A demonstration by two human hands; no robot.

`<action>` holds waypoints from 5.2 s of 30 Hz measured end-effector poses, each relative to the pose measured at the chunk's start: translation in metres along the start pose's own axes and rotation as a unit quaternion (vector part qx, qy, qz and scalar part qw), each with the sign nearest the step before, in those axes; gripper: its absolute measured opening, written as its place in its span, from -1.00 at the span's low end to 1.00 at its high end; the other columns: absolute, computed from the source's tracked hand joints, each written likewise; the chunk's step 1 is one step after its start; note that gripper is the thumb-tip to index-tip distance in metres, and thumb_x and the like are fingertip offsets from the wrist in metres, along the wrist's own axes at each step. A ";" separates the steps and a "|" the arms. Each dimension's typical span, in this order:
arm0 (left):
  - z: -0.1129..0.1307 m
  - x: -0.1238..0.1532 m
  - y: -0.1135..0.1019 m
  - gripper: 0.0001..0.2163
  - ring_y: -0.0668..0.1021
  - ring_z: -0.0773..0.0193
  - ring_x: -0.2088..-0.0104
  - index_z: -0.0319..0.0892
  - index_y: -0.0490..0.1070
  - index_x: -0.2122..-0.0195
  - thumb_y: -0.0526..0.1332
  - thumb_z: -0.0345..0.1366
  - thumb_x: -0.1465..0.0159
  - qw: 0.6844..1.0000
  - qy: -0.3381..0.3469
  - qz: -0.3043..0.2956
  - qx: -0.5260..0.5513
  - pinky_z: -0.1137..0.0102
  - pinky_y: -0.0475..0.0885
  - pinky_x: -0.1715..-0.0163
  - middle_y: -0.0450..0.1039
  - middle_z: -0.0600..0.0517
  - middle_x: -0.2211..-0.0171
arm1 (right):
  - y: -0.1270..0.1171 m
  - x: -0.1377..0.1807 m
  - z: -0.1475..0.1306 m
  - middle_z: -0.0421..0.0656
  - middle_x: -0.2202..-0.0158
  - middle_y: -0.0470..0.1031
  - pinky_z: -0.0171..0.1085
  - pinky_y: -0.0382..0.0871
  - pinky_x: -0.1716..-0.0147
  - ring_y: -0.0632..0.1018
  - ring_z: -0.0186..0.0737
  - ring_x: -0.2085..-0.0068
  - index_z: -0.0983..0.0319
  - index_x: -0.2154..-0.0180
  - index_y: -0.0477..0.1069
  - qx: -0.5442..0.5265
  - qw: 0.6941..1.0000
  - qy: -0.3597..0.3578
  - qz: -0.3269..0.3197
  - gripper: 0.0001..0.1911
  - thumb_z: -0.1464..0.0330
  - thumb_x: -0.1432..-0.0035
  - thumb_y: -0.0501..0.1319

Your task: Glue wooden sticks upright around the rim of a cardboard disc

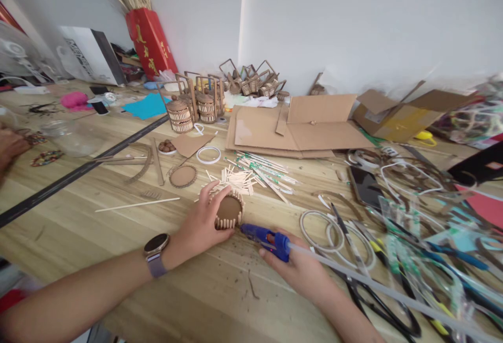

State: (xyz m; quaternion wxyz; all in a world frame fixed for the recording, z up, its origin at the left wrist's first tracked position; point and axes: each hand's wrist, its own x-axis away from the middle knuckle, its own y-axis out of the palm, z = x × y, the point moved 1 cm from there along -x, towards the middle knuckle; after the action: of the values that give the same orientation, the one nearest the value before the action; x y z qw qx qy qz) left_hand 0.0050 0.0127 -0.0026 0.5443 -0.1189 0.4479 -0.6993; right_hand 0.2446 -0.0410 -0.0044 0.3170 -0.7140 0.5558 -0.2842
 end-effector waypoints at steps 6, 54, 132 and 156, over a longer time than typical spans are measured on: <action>0.000 0.000 -0.001 -0.15 0.24 -0.17 -0.27 -0.03 -0.02 -0.29 0.40 -0.43 -0.03 1.000 0.005 0.000 0.003 -0.02 0.31 -0.18 -0.10 -0.22 -0.30 | 0.001 0.000 0.002 0.04 0.14 0.62 -0.03 0.46 0.06 0.59 0.10 0.10 0.24 0.16 0.58 0.009 1.000 0.009 0.000 -0.47 -0.02 -0.12 0.12; 0.000 -0.001 -0.002 -0.13 0.28 -0.14 -0.24 0.00 -0.02 -0.28 0.43 -0.41 -0.01 1.000 0.004 -0.018 0.009 -0.02 0.35 -0.14 -0.09 -0.20 -0.30 | -0.016 -0.112 -0.033 0.00 0.30 0.53 -0.21 0.37 0.14 0.52 -0.09 0.16 0.30 0.33 0.51 0.318 0.934 -0.166 -0.009 -0.78 0.56 -0.24 0.10; -0.005 -0.001 0.001 -0.16 0.21 -0.13 -0.27 0.03 -0.08 -0.28 0.37 -0.42 -0.05 0.999 0.035 -0.007 0.025 -0.02 0.37 -0.12 -0.12 -0.19 -0.28 | 0.003 -0.059 -0.063 -0.02 0.20 0.52 -0.15 0.38 0.12 0.47 -0.06 0.11 0.26 -0.01 0.37 0.228 0.897 -0.375 0.051 -0.66 0.59 -0.20 0.18; -0.005 -0.002 0.002 -0.16 0.28 -0.12 -0.23 0.00 -0.05 -0.28 0.36 -0.42 -0.02 0.999 0.022 -0.013 0.022 -0.01 0.39 -0.09 -0.09 -0.19 -0.28 | 0.006 -0.059 -0.059 -0.05 0.23 0.50 -0.17 0.39 0.15 0.46 -0.09 0.12 0.24 0.20 0.42 0.226 0.894 -0.383 0.060 -0.83 0.57 -0.22 0.15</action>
State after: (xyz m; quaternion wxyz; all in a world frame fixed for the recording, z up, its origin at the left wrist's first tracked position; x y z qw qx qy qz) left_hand 0.0039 0.0162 -0.0062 0.5271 -0.0975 0.4431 -0.7186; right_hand 0.1835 0.0069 0.0254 0.6742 -0.6421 0.3541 -0.0875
